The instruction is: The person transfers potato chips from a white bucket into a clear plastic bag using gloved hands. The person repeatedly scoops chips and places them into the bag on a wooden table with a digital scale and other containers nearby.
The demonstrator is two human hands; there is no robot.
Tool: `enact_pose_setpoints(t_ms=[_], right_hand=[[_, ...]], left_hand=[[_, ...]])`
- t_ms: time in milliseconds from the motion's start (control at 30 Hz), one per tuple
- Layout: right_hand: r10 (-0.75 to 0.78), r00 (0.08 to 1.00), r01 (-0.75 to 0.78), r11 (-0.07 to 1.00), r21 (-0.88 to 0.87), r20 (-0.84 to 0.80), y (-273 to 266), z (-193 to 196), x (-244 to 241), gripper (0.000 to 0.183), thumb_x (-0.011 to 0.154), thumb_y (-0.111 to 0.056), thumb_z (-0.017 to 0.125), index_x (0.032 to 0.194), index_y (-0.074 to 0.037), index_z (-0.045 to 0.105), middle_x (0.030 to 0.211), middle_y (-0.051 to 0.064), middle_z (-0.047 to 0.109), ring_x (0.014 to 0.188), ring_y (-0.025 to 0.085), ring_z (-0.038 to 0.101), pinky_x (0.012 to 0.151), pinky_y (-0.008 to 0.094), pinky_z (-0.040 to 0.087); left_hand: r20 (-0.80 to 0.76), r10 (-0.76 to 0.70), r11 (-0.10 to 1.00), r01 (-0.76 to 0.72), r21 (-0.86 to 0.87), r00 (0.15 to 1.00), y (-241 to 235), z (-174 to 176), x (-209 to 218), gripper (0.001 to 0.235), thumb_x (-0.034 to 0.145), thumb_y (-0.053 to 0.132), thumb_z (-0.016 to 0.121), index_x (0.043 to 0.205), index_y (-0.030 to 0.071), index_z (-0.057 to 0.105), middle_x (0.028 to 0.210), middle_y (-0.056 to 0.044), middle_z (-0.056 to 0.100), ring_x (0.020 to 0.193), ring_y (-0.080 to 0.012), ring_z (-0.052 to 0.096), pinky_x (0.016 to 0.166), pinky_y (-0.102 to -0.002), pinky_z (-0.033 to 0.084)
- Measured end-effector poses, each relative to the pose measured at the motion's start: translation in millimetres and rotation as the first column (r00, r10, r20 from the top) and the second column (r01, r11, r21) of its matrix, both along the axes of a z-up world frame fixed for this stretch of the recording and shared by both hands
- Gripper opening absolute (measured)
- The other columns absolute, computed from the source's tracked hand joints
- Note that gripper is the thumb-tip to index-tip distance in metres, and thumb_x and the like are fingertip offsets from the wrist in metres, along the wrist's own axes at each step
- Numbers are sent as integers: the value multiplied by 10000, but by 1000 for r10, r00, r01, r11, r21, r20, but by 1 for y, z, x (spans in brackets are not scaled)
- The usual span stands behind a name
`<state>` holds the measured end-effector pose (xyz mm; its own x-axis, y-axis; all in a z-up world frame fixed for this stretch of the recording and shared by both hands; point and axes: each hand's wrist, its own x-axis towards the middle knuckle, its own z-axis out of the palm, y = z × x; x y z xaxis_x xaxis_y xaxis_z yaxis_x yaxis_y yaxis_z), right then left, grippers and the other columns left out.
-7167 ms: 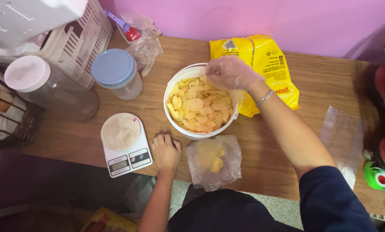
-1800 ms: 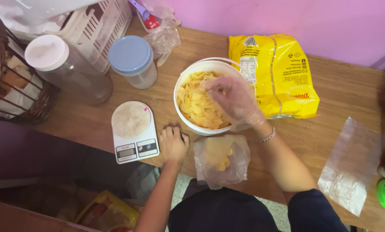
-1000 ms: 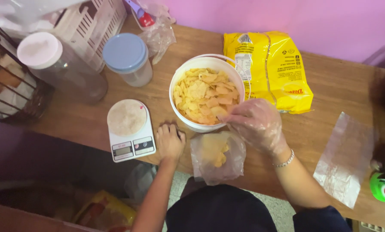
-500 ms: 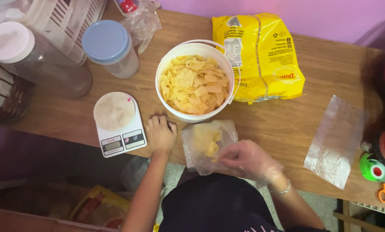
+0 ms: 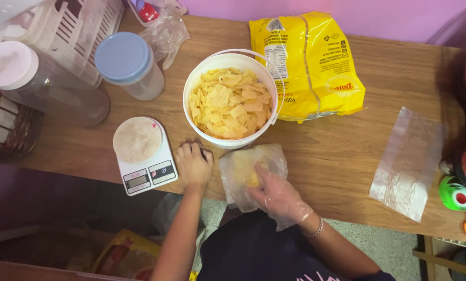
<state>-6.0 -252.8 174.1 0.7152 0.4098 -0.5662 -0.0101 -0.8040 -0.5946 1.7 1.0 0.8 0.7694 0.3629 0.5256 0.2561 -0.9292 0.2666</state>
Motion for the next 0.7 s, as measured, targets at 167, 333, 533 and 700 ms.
enact_pose_setpoints(t_ms=[167, 333, 533, 700], right_hand=[[180, 983, -183, 971, -153, -29, -4, 38, 1, 614, 908, -577, 611, 1455, -311, 523, 1186, 79, 736, 1096, 269, 727, 889, 391, 570], [362, 930, -366, 921, -136, -59, -22, 100, 20, 413, 895, -540, 609, 1266, -388, 705, 1063, -87, 799, 925, 123, 734, 817, 296, 540], [209, 961, -214, 977, 8, 179, -6, 167, 63, 162, 845, -338, 713, 906, -363, 861, 878, -70, 857, 896, 182, 811, 847, 361, 624], [217, 748, -331, 941, 70, 627, 44, 138, 118, 242, 921, -367, 686, 1146, -310, 755, 1088, 0, 769, 1018, 280, 709, 821, 486, 581]], left_hand=[[-10, 3, 1000, -3, 12, 1000, 0, 5, 0, 181, 741, 277, 650, 833, 126, 613, 860, -92, 544, 833, -326, 595, 734, -447, 508], [-69, -42, 999, 42, -8, 997, -5, 25, -4, 253, 794, 206, 592, 914, -7, 658, 903, -217, 586, 887, -413, 551, 806, -532, 475], [-15, 11, 1000, -11, 1, 1000, 0, 2, 1, 180, 736, 281, 640, 826, 130, 607, 845, -90, 543, 821, -326, 597, 728, -447, 509], [5, 4, 1000, -4, -7, 1000, 0, 7, 1, 165, 746, 276, 633, 820, 131, 609, 840, -96, 543, 819, -328, 595, 733, -447, 506]])
